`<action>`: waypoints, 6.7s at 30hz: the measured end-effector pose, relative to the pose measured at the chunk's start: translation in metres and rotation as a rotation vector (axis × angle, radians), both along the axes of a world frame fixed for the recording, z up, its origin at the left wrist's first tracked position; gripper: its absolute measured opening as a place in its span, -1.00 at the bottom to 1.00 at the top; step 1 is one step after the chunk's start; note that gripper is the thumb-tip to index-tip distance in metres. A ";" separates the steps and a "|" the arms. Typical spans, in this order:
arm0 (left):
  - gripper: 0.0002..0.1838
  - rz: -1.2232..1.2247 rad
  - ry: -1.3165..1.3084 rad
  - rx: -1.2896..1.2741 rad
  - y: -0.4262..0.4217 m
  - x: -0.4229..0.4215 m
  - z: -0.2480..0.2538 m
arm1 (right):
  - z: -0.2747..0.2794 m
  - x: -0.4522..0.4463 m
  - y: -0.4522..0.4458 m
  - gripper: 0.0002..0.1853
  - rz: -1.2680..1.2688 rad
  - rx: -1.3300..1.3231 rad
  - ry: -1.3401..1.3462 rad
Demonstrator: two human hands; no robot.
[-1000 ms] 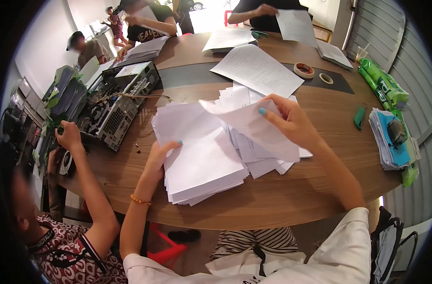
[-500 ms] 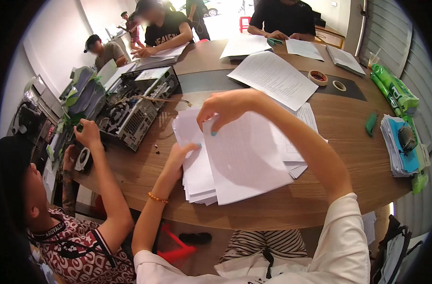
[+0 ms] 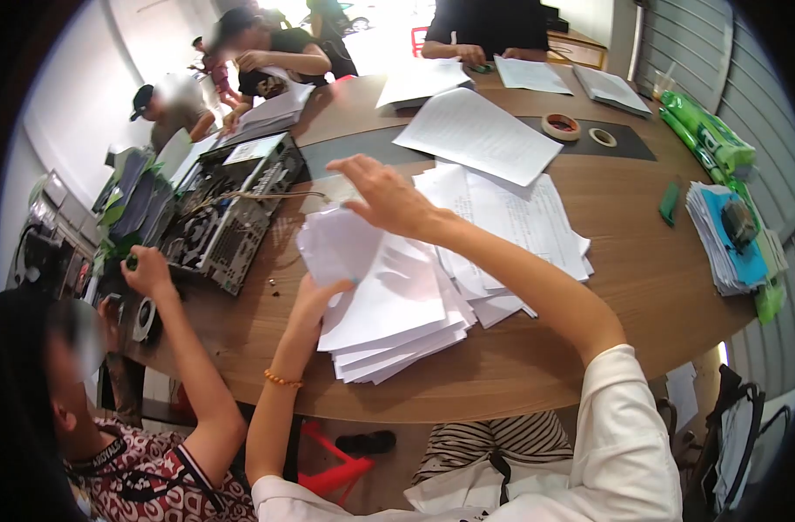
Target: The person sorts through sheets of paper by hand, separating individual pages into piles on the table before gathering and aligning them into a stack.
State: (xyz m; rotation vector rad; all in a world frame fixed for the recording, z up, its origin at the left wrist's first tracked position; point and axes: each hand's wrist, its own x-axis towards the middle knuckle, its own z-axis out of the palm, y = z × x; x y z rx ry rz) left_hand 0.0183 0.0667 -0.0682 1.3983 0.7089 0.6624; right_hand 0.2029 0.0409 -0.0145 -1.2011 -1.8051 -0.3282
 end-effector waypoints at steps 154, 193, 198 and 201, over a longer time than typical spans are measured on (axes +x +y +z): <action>-0.63 0.139 -0.046 -0.124 -0.006 0.003 -0.002 | 0.026 -0.024 -0.078 -0.84 0.354 -0.955 -0.731; -0.65 0.120 -0.005 -0.094 0.002 0.002 -0.008 | -0.055 0.091 -0.118 -0.61 -0.314 -0.388 -0.719; -0.65 0.136 0.013 -0.092 0.005 0.001 -0.011 | -0.004 0.093 -0.120 -0.77 -0.397 -0.822 -0.265; -0.65 0.131 0.017 -0.081 0.005 0.001 -0.011 | 0.003 0.131 -0.125 -0.81 -0.098 -0.484 0.487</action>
